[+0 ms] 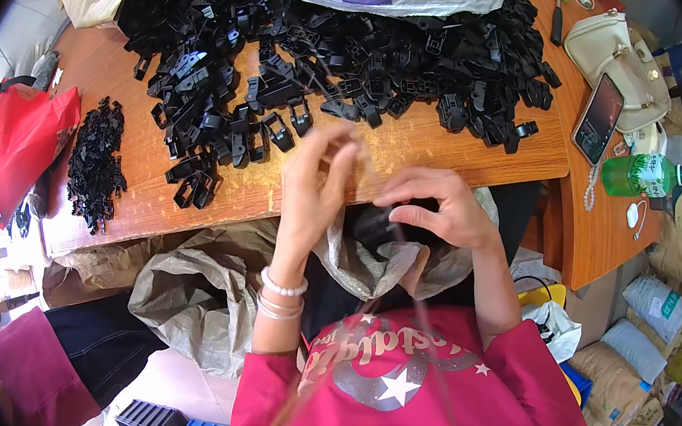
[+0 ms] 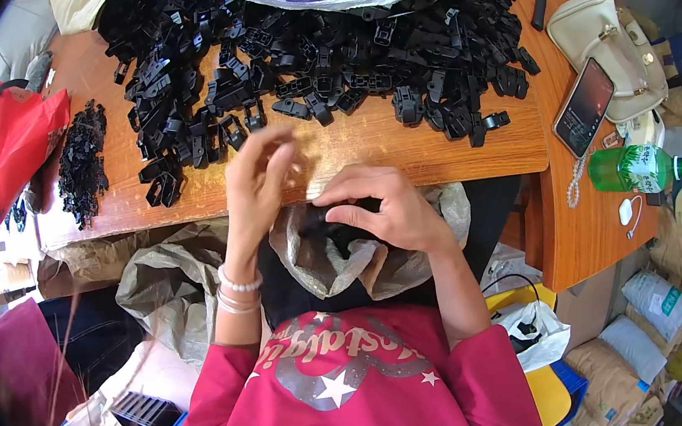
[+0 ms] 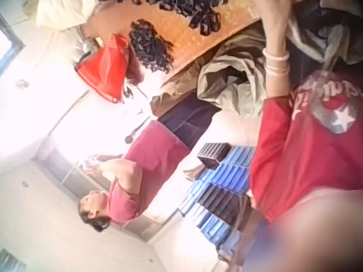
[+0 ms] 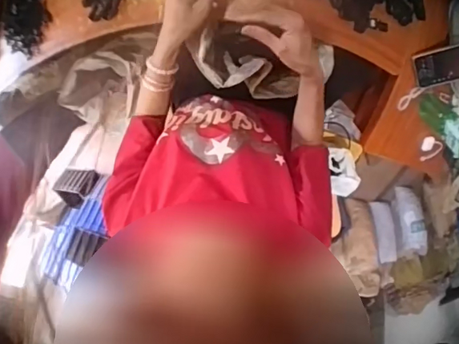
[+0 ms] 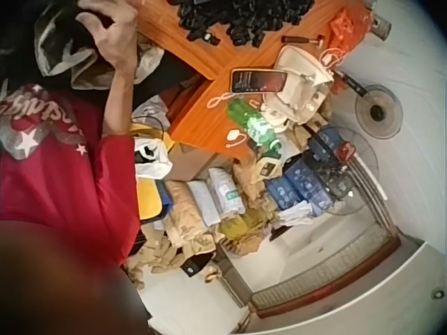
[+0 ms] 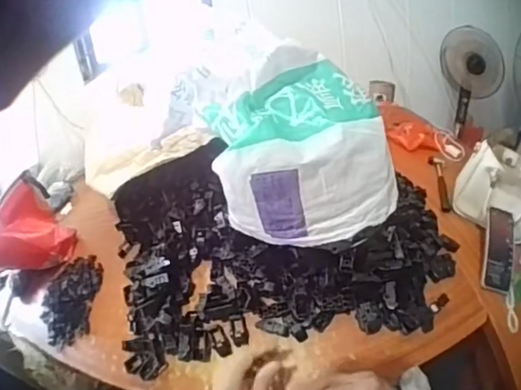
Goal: Sorting small black plastic clips on a wooden workbench.
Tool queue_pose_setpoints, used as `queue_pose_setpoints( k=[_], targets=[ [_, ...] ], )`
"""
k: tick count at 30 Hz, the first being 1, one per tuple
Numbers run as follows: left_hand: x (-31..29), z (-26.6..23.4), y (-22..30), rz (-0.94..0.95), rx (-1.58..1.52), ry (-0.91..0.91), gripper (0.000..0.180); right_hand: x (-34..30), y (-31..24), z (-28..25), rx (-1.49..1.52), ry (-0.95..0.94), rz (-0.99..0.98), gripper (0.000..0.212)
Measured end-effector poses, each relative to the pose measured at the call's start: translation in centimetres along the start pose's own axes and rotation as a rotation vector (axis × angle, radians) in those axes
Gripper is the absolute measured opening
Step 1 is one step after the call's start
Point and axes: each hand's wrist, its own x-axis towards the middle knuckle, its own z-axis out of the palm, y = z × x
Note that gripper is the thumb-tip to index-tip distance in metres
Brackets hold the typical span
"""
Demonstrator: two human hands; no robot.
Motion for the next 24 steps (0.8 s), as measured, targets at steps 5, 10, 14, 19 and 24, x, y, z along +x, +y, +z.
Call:
queue_pose_setpoints(
  k=[5,10,14,19,24],
  targets=[
    [3.8,0.7,-1.9,0.348,0.699,0.037,0.03,3.4,2.7,-0.3,-0.766,0.575,-0.17,0.021],
    [3.0,0.5,-1.1,0.292,0.734,-0.073,0.023,4.2,4.2,-0.4,-0.996,0.554,-0.023,0.031],
    [3.3,-0.5,-2.3,0.284,0.599,0.208,0.015,3.1,2.7,0.5,-0.956,0.546,-0.053,0.031],
    [5.7,-3.8,-2.8,0.154,0.956,0.297,0.019,1.6,2.9,2.0,-0.774,0.442,-0.089,0.023],
    [4.3,-3.4,-1.7,0.38,0.688,0.277,0.016,0.8,2.6,2.2,-0.506,0.576,-0.015,0.023]
  ],
)
